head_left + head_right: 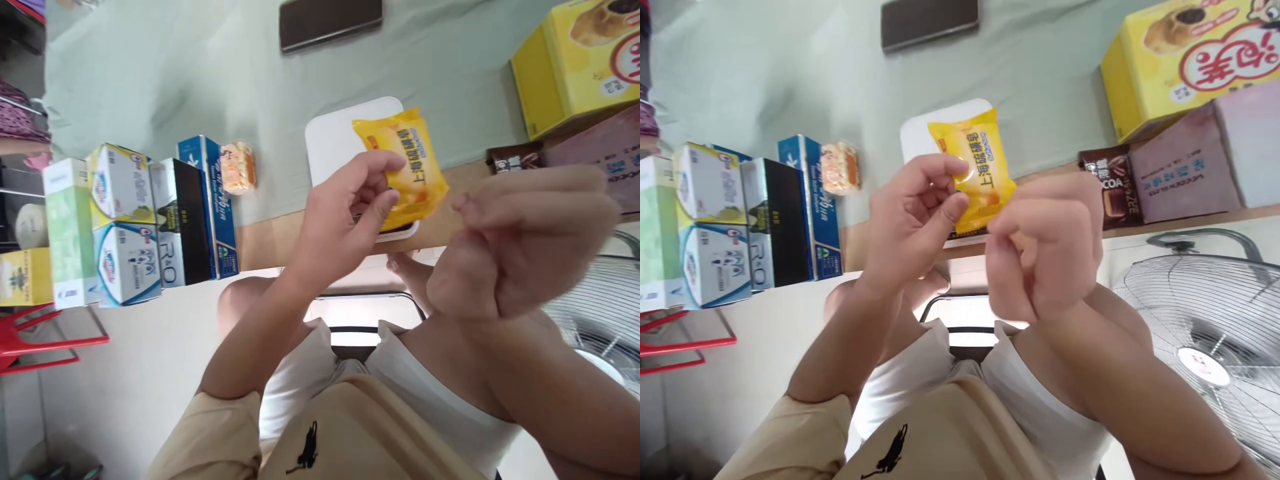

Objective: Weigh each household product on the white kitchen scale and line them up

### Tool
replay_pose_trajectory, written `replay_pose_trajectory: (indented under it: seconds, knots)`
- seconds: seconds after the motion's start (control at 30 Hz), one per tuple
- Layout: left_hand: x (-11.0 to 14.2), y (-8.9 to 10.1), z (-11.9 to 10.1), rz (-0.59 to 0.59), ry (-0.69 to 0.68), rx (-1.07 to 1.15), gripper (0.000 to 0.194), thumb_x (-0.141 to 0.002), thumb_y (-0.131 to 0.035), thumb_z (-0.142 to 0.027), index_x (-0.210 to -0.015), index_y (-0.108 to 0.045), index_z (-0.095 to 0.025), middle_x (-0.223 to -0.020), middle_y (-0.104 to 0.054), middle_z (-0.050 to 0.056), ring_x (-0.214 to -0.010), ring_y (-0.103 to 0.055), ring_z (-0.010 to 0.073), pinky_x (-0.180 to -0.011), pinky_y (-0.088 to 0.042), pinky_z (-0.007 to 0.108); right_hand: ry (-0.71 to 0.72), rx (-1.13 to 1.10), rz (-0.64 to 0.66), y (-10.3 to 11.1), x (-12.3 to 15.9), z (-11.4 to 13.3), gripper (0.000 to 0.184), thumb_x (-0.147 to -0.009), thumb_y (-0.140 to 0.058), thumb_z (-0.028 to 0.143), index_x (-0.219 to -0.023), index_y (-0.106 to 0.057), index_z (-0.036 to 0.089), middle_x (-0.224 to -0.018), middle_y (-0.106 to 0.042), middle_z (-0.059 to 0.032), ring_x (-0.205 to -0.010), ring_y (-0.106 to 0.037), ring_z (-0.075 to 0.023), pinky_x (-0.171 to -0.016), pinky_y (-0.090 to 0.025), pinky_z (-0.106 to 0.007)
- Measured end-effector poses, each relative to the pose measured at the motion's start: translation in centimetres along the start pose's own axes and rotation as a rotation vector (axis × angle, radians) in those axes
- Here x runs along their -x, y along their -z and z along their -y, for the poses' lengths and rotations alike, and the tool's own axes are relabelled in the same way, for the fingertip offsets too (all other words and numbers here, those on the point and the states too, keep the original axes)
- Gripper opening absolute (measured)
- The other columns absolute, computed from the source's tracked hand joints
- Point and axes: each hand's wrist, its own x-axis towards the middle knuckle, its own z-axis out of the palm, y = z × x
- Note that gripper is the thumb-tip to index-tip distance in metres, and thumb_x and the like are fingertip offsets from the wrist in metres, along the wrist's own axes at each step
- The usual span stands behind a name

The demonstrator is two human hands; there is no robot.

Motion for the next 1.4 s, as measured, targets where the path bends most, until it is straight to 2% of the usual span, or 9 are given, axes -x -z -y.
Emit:
replay_pose_trajectory:
  seconds: [0.17,0.3,0.43,0.57,0.77,0.93,1.03,1.13,1.4]
  knots:
    - [-1.2,2.8,1.1,-0.015,0.086,-0.174,0.021,-0.097,-0.057,-0.023,-0.116,-0.065,-0.025,-0.097,-0.068,0.001,-0.09,-0.069,0.0122,-0.085,-0.057,0.026,0.066,-0.013,-0.021,-4.7,-2.9,-1.6,0.017,-0.095,-0.059,0.035,-0.109,-0.063,0.028,-0.106,-0.063,-0.0093,-0.117,-0.063,-0.0309,-0.092,-0.058,-0.05]
    - [-1.9,3.0,1.5,0.004,0.055,-0.351,0.022,-0.098,-0.054,-0.027,-0.117,-0.065,-0.028,-0.096,-0.07,0.001,-0.089,-0.068,0.0155,-0.088,-0.056,0.032,0.313,0.018,-0.304,-6.3,-4.3,-3.7,0.006,-0.091,-0.053,0.023,-0.092,-0.058,0.026,-0.086,-0.061,-0.0053,-0.089,-0.061,-0.0232,-0.08,-0.049,-0.043]
    - [-1.7,4.1,2.0,-0.215,-0.123,-0.56,0.023,-0.098,-0.055,-0.039,-0.115,-0.066,-0.027,-0.103,-0.069,0.005,-0.096,-0.062,0.0208,-0.099,-0.051,0.04,0.331,0.065,-0.414,-6.3,-5.3,-5.2,0.007,-0.085,-0.052,0.021,-0.089,-0.057,0.025,-0.085,-0.061,-0.004,-0.081,-0.059,-0.0202,-0.077,-0.046,-0.04]
    - [-1.2,5.6,3.4,-0.348,-0.094,-0.527,0.014,-0.1,-0.053,-0.035,-0.109,-0.061,-0.029,-0.113,-0.065,0.005,-0.105,-0.06,0.021,-0.097,-0.048,0.041,0.279,0.042,-0.427,-6.2,-5.9,-5.0,0.009,-0.083,-0.051,0.021,-0.09,-0.056,0.023,-0.087,-0.06,-0.0055,-0.079,-0.057,-0.0183,-0.073,-0.042,-0.036]
    - [-1.1,6.2,5.0,-0.344,-0.141,-0.457,0.037,-0.103,-0.038,-0.062,-0.105,-0.06,-0.033,-0.112,-0.067,-0.001,-0.11,-0.058,0.0166,-0.1,-0.049,0.046,0.128,0.068,-0.374,-6.2,-5.9,-5.1,0.012,-0.085,-0.048,0.02,-0.093,-0.055,0.025,-0.092,-0.061,-0.007,-0.085,-0.059,-0.0192,-0.078,-0.047,-0.036]
    - [-0.3,5.4,4.6,-0.187,-0.137,-0.389,0.031,-0.099,-0.036,-0.033,-0.105,-0.067,-0.031,-0.114,-0.075,0.002,-0.12,-0.061,0.0249,-0.111,-0.044,0.046,0.032,0.208,-0.244,-5.9,-5.9,-5.1,0.02,-0.085,-0.054,0.024,-0.102,-0.066,0.024,-0.103,-0.074,-0.0086,-0.102,-0.064,-0.0268,-0.101,-0.042,-0.05]
    - [0.1,4.5,4.0,-0.125,-0.156,-0.415,0.038,-0.097,-0.037,-0.028,-0.116,-0.069,-0.023,-0.121,-0.076,0.005,-0.127,-0.058,0.0247,-0.116,-0.042,0.042,-0.028,0.344,-0.146,-6.3,-5.9,-4.3,0.03,-0.087,-0.058,0.028,-0.116,-0.067,0.024,-0.117,-0.076,-0.01,-0.112,-0.065,-0.0312,-0.11,-0.036,-0.06]
    - [0.1,3.8,3.3,-0.093,-0.095,-0.403,0.036,-0.097,-0.04,-0.029,-0.12,-0.068,-0.022,-0.128,-0.076,0.004,-0.137,-0.054,0.0236,-0.119,-0.04,0.041,-0.041,0.336,-0.07,-6.9,-5.5,-3.4,0.03,-0.09,-0.06,0.03,-0.12,-0.064,0.027,-0.12,-0.075,-0.01,-0.114,-0.066,-0.0321,-0.109,-0.041,-0.061]
    - [0.8,4.0,3.0,-0.28,-0.043,-0.106,0.014,-0.098,-0.052,-0.032,-0.103,-0.061,-0.023,-0.116,-0.07,0.007,-0.105,-0.068,0.017,-0.101,-0.057,0.036,0.109,0.105,0.046,-8.6,-4.2,-1.4,0.028,-0.088,-0.063,0.024,-0.115,-0.065,0.03,-0.118,-0.072,-0.0064,-0.118,-0.067,-0.0269,-0.098,-0.057,-0.05]
